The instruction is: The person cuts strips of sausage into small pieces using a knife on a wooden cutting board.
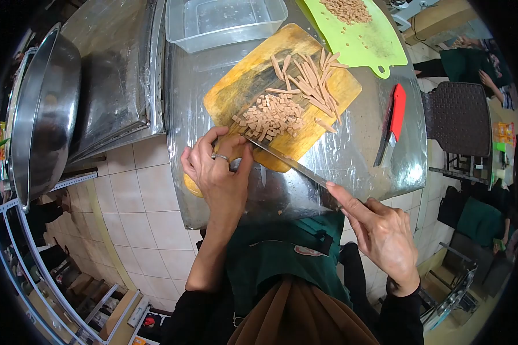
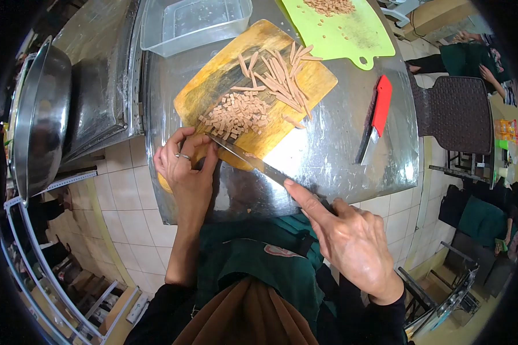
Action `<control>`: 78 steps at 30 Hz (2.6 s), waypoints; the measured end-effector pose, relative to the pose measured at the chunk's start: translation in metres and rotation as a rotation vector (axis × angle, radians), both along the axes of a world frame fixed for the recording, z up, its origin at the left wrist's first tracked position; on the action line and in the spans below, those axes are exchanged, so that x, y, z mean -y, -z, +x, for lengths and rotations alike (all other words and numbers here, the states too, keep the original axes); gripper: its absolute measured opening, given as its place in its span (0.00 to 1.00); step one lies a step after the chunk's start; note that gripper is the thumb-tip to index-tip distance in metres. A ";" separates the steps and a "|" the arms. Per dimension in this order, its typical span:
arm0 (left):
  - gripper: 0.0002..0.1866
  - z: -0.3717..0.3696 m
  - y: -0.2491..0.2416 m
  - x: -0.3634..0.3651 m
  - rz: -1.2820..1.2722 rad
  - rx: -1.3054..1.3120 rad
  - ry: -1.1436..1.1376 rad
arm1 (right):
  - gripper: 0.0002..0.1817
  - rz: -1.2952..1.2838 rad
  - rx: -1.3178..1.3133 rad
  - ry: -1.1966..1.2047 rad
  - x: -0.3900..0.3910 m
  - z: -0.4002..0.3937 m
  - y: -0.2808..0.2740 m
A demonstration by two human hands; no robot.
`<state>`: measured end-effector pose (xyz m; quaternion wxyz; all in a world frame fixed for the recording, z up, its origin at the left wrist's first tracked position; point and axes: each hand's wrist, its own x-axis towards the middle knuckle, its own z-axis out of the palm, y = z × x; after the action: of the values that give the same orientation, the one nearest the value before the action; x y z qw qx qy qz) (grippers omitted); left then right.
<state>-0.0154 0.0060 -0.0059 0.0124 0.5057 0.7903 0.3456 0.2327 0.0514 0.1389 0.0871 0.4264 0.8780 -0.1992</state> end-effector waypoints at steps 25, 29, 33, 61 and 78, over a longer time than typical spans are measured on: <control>0.07 -0.012 -0.023 -0.017 0.014 -0.017 0.062 | 0.39 0.167 0.086 -0.089 0.005 0.011 -0.004; 0.09 -0.005 -0.029 -0.033 -0.097 -0.078 0.084 | 0.38 0.182 0.053 -0.077 0.010 0.014 0.003; 0.09 -0.005 -0.028 -0.039 -0.167 -0.118 0.087 | 0.37 0.184 0.028 -0.077 0.011 0.019 0.012; 0.09 -0.024 -0.015 0.007 -0.068 0.095 0.068 | 0.30 -0.033 -0.375 0.166 0.004 0.021 0.042; 0.07 -0.003 0.000 0.000 -0.041 0.064 -0.003 | 0.31 -0.116 -0.266 0.102 0.016 0.015 0.035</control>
<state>-0.0187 0.0063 -0.0061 0.0475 0.4931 0.7972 0.3452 0.2480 0.0354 0.1034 -0.0158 0.4343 0.8461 -0.3087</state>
